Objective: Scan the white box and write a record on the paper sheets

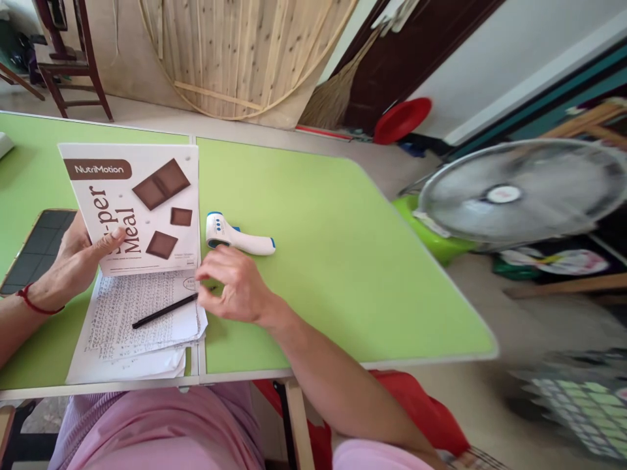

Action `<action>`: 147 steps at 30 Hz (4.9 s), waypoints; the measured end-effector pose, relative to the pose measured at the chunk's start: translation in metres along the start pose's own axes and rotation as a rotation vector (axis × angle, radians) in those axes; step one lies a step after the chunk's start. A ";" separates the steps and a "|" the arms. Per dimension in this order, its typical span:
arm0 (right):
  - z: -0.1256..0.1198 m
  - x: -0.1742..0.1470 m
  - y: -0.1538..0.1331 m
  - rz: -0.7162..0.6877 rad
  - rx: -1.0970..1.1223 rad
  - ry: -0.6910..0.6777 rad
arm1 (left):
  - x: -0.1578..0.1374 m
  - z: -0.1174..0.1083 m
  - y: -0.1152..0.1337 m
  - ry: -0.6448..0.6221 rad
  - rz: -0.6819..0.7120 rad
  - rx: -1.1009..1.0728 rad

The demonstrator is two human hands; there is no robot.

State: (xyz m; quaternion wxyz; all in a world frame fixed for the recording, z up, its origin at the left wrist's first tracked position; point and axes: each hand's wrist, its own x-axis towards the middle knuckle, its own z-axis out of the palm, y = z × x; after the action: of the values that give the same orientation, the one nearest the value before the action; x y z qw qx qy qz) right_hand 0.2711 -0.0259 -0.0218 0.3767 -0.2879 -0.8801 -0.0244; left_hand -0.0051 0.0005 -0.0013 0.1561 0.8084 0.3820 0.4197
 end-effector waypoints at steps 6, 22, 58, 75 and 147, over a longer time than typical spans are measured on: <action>-0.006 0.000 0.030 0.550 -0.435 0.021 | 0.002 0.006 0.006 0.162 -0.129 -0.304; 0.001 -0.006 -0.044 0.597 1.029 0.039 | 0.003 0.009 0.007 0.045 -0.174 -0.354; 0.022 -0.002 -0.061 0.751 1.105 -0.190 | 0.006 0.006 0.008 0.029 -0.108 -0.290; 0.020 -0.001 -0.063 0.759 1.108 -0.176 | 0.006 0.006 0.007 0.015 -0.127 -0.298; -0.011 0.001 0.000 -0.074 -0.055 -0.297 | 0.014 -0.024 0.003 0.338 -0.032 0.147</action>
State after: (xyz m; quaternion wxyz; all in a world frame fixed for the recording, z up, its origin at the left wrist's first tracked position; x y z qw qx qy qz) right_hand 0.2776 -0.0280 -0.0133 0.2330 -0.2658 -0.9352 -0.0197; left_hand -0.0180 0.0074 0.0221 0.0370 0.7294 0.4454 0.5179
